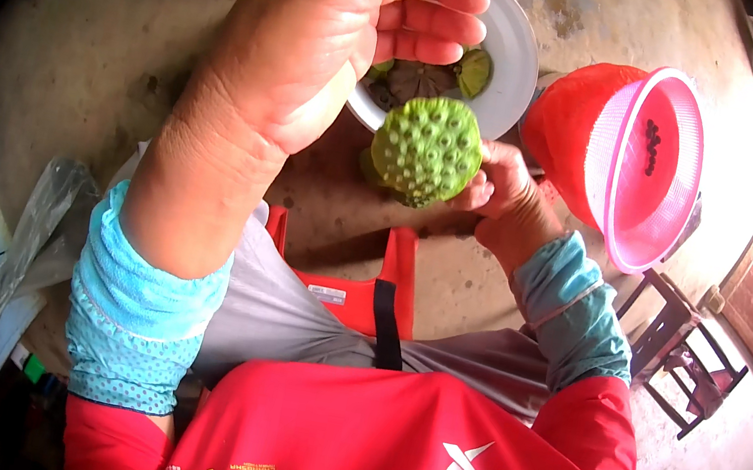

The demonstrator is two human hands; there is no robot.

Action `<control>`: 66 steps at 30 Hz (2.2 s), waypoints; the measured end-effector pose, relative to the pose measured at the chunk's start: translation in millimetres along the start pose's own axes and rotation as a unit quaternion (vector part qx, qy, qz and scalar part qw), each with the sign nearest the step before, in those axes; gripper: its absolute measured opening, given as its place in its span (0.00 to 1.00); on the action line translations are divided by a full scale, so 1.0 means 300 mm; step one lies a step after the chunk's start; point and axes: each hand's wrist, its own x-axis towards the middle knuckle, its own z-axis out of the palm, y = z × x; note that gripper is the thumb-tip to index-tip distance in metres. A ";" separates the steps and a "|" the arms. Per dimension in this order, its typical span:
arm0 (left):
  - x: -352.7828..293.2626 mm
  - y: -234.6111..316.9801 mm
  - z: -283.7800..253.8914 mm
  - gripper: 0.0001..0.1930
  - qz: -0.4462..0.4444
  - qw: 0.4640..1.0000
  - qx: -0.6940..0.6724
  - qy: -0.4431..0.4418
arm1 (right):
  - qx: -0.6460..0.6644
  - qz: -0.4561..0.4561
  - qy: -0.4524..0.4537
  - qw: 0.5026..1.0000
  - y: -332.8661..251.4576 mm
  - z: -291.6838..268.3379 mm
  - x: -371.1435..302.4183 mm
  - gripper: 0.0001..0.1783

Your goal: The person extracts seeds from lotus pods by hand and places the seeds into a pink bowl.

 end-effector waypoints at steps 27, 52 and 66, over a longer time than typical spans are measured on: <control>0.034 -0.049 -0.026 0.13 -0.024 0.992 0.120 0.009 | -0.559 0.136 0.489 0.656 0.462 -0.568 0.240 0.24; -0.018 0.031 -0.065 0.12 0.013 0.996 -0.047 0.068 | -0.769 -0.099 0.487 0.402 -0.094 -0.147 0.671 0.20; -0.021 0.051 0.027 0.12 -0.018 0.921 -0.242 0.304 | -0.841 0.073 0.357 0.401 -0.309 -0.137 0.358 0.24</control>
